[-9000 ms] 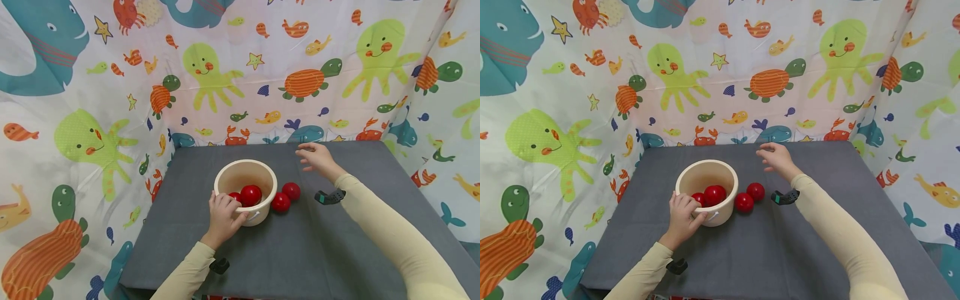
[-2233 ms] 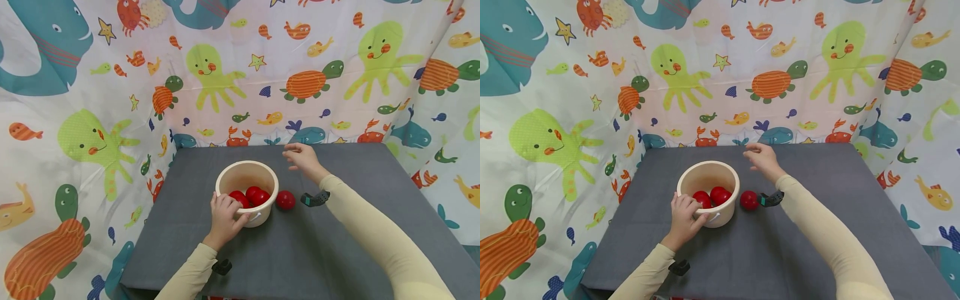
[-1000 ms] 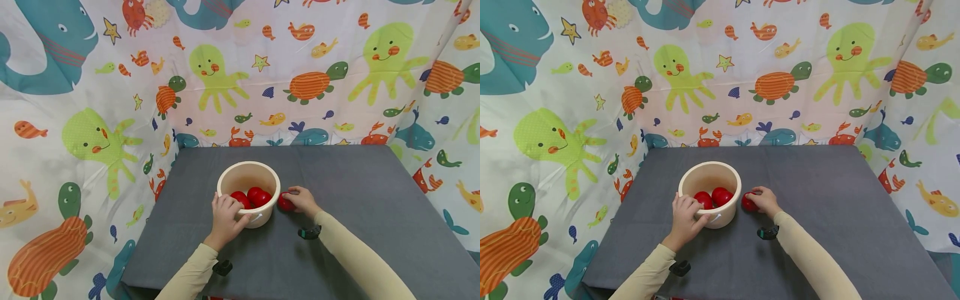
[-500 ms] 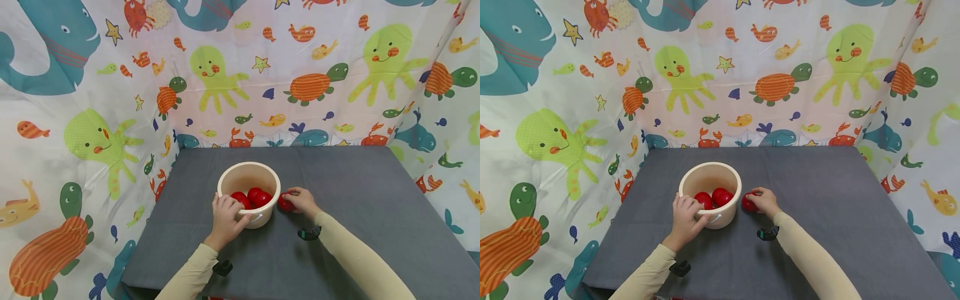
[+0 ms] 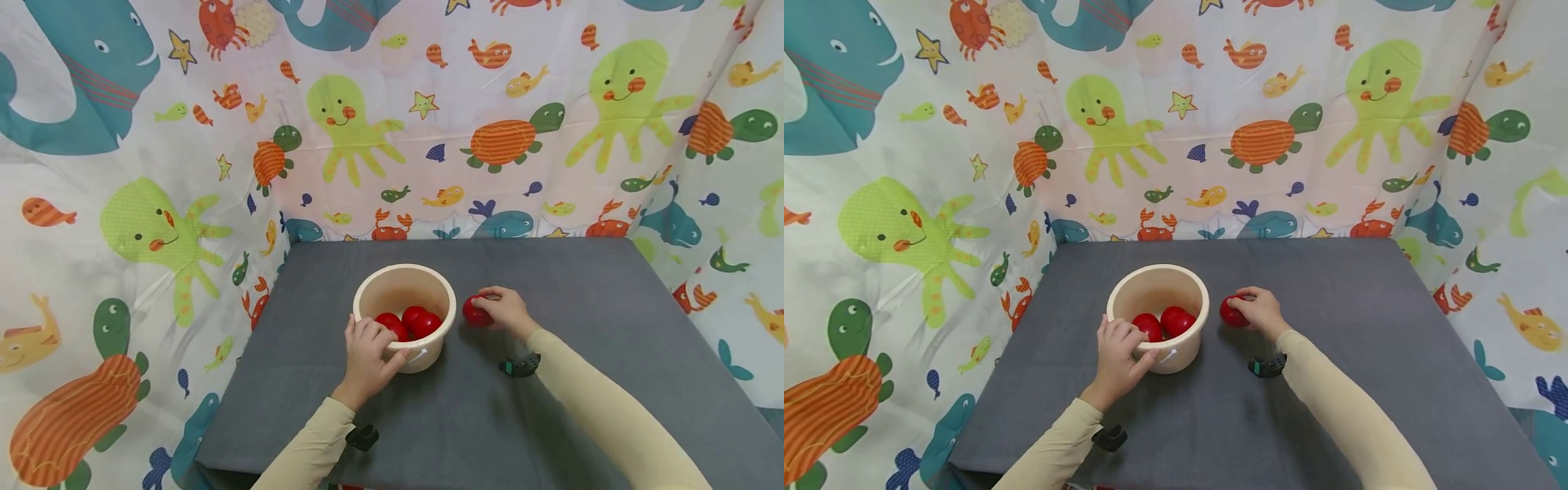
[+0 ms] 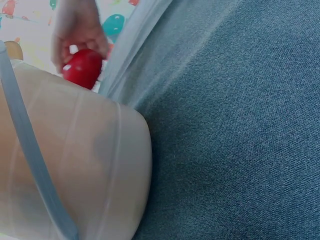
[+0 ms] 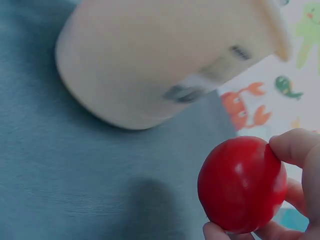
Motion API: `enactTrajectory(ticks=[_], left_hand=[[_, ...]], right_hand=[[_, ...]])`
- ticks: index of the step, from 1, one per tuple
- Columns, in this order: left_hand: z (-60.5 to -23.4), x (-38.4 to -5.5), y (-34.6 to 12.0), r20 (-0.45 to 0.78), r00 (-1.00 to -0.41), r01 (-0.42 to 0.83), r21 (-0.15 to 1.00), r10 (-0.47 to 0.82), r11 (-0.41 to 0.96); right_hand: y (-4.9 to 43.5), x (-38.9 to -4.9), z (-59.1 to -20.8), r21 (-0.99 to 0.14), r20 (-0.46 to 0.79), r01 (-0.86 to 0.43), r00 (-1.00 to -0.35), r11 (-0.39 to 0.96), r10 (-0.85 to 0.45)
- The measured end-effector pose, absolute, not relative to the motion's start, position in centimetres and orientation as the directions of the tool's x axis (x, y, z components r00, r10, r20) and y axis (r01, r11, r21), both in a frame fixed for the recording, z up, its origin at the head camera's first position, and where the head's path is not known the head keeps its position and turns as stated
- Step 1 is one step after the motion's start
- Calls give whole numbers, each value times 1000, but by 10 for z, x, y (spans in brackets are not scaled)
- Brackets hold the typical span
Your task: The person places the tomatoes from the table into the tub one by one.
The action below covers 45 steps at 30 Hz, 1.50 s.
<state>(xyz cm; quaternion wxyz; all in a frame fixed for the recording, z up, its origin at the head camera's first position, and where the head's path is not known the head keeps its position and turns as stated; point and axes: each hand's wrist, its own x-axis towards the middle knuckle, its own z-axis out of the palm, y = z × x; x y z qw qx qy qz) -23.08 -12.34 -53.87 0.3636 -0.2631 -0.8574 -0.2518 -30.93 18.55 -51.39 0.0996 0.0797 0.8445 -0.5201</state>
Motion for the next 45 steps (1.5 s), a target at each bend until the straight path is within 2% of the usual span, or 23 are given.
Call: enactTrajectory(ticks=[11, 21, 32, 45], left_hand=[[-538, -230, -124, 744, -612, 638, 265, 267, 723], [-538, -230, -126, 733, -627, 629, 276, 264, 727], [-538, -230, -123, 754, -601, 643, 257, 267, 722], [-536, -229, -123, 727, -634, 624, 281, 263, 729]], right_hand=[[190, -319, -439, -920, -252, 233, -968, 315, -19], [168, -324, -396, -944, -236, 211, -969, 255, -72], [127, -323, -386, -954, -209, 174, -970, 244, -125], [93, -320, -395, -955, -194, 149, -967, 256, -163]])
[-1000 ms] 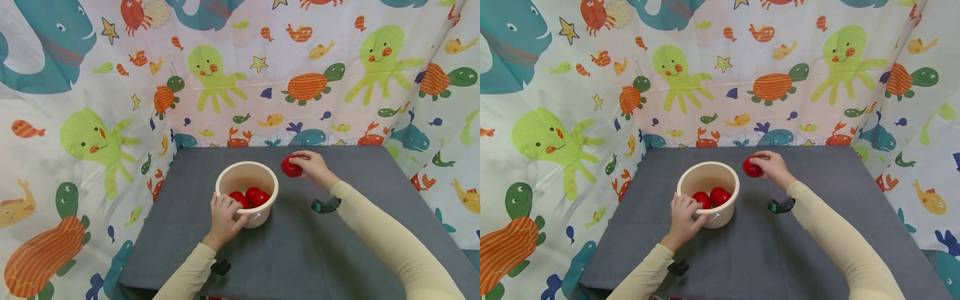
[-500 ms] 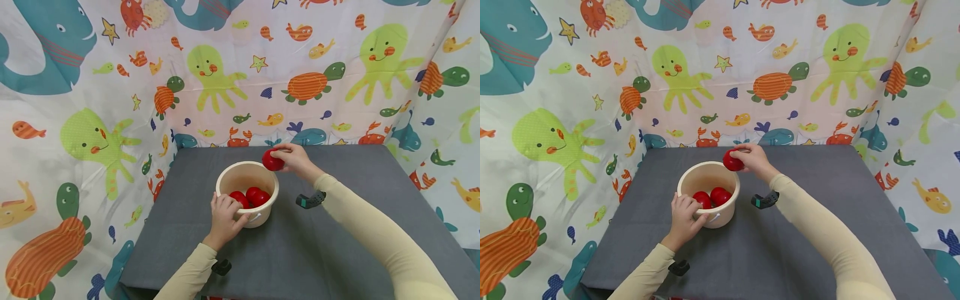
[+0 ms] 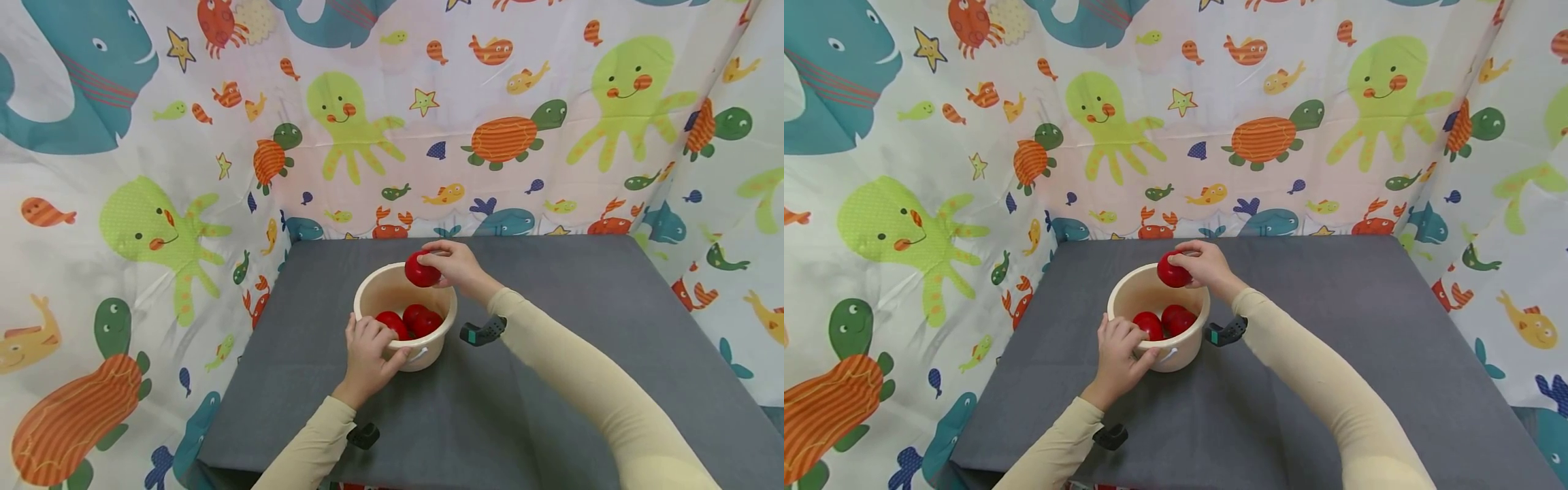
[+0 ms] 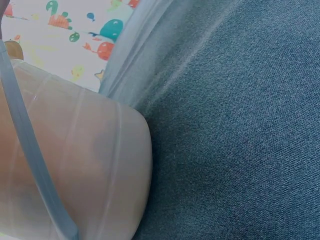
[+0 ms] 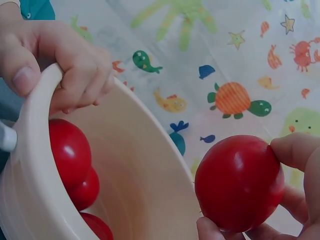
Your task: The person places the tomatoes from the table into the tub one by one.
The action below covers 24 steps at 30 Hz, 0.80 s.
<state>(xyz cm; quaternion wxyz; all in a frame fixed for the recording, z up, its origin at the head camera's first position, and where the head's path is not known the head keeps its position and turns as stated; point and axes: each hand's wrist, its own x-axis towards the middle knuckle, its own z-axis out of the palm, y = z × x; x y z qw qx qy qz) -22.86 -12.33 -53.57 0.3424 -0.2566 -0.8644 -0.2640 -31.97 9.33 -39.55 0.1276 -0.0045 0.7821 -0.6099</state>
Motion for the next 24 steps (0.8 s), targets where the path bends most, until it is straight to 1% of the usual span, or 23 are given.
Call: enactTrajectory(ticks=[6, 12, 24], left_hand=[[-537, -229, -124, 726, -635, 623, 281, 264, 730], [-538, -230, -124, 730, -632, 624, 279, 262, 729], [-538, -231, -125, 743, -613, 632, 256, 270, 731]], right_hand=[[82, -318, -406, -953, -198, 144, -962, 268, -188], [71, -314, -415, -946, -205, 146, -961, 289, -186], [53, -308, -432, -937, -255, 200, -952, 287, -169]])
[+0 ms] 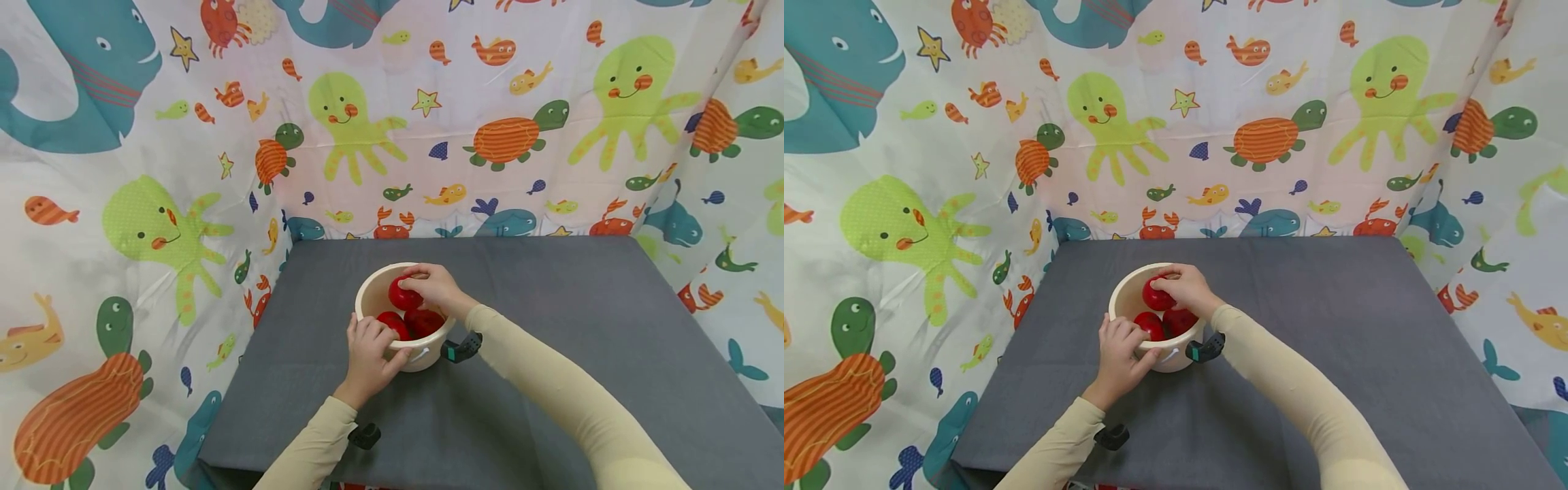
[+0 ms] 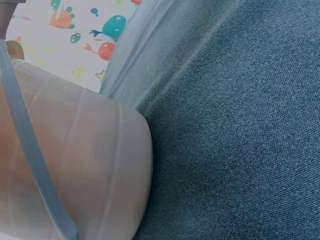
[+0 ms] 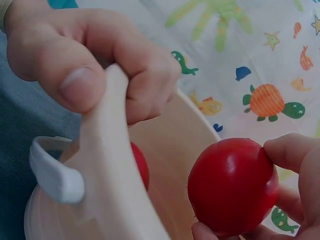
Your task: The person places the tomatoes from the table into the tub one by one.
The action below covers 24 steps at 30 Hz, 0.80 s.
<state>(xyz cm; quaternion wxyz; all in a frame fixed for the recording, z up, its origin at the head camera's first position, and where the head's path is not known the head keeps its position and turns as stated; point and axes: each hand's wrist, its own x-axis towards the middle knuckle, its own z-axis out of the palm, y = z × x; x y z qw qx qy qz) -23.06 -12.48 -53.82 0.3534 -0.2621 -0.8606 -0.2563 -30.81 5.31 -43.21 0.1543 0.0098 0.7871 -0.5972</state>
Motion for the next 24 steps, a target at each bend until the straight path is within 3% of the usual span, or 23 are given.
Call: enactTrajectory(ticks=[12, 24], left_hand=[[-538, -230, -123, 766, -584, 639, 227, 271, 735], [-539, -231, -123, 771, -576, 639, 220, 270, 737]], right_hand=[[52, -312, -444, -916, -244, 176, -957, 361, -155], [55, -311, -444, -928, -250, 187, -954, 322, -166]])
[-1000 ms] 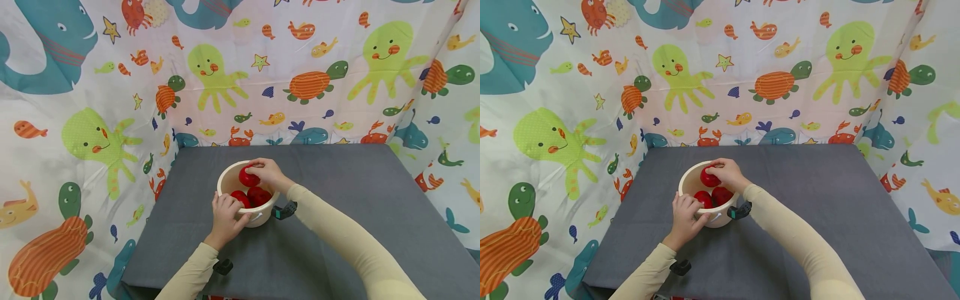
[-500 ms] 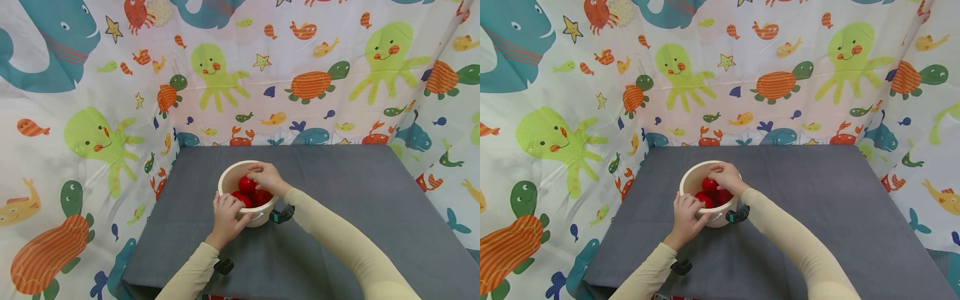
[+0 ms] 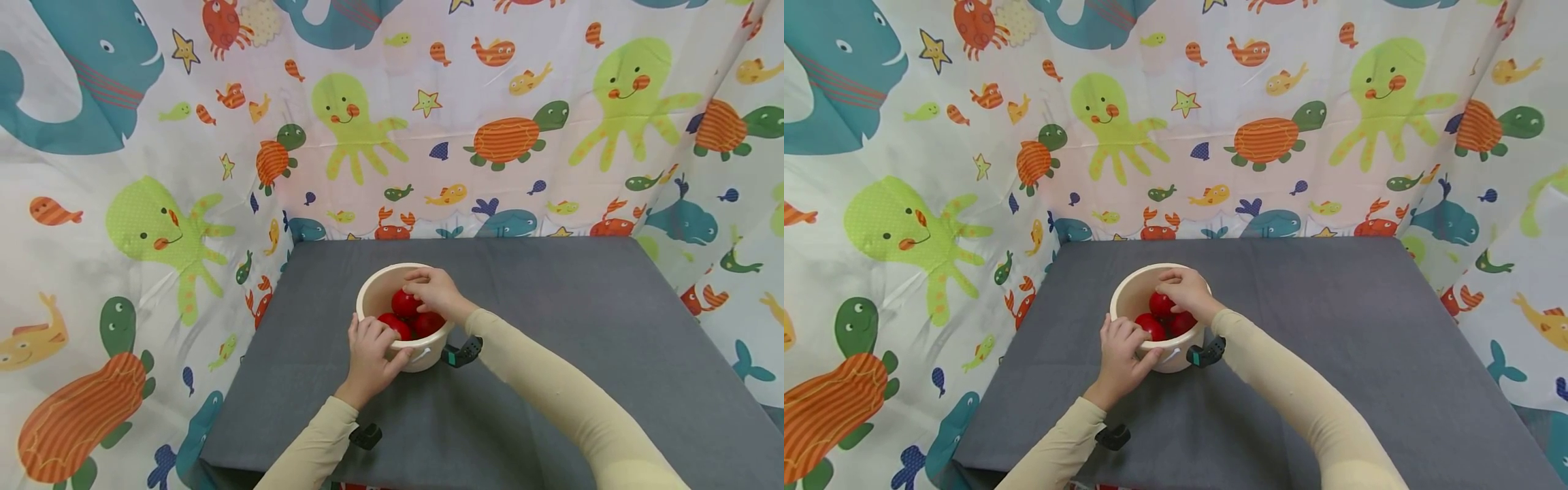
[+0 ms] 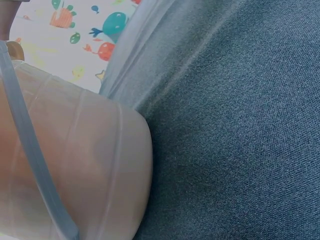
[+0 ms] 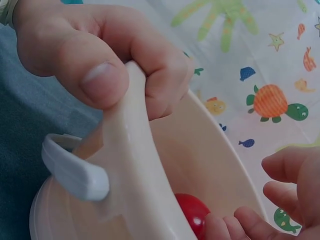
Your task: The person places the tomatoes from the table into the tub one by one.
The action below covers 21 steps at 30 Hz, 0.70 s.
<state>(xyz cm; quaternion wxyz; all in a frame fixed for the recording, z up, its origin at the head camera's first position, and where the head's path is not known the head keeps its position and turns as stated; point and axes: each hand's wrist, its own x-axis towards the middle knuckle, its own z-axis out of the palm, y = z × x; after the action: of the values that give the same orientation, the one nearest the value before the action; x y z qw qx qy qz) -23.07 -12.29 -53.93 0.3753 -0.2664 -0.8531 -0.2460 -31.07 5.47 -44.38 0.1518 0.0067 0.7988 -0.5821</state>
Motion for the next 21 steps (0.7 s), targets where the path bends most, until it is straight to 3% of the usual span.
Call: enactTrajectory(ticks=[5, 10, 21], left_hand=[[-539, -231, -123, 772, -575, 639, 218, 270, 737], [-537, -231, -122, 775, -574, 643, 228, 264, 731], [-538, -231, -122, 779, -568, 645, 219, 267, 732]], right_hand=[[64, -308, -437, -940, -238, 177, -953, 291, -189], [90, -306, -427, -946, -146, 75, -967, 315, -207], [177, -294, -430, -904, -101, 42, -988, 426, -118]])
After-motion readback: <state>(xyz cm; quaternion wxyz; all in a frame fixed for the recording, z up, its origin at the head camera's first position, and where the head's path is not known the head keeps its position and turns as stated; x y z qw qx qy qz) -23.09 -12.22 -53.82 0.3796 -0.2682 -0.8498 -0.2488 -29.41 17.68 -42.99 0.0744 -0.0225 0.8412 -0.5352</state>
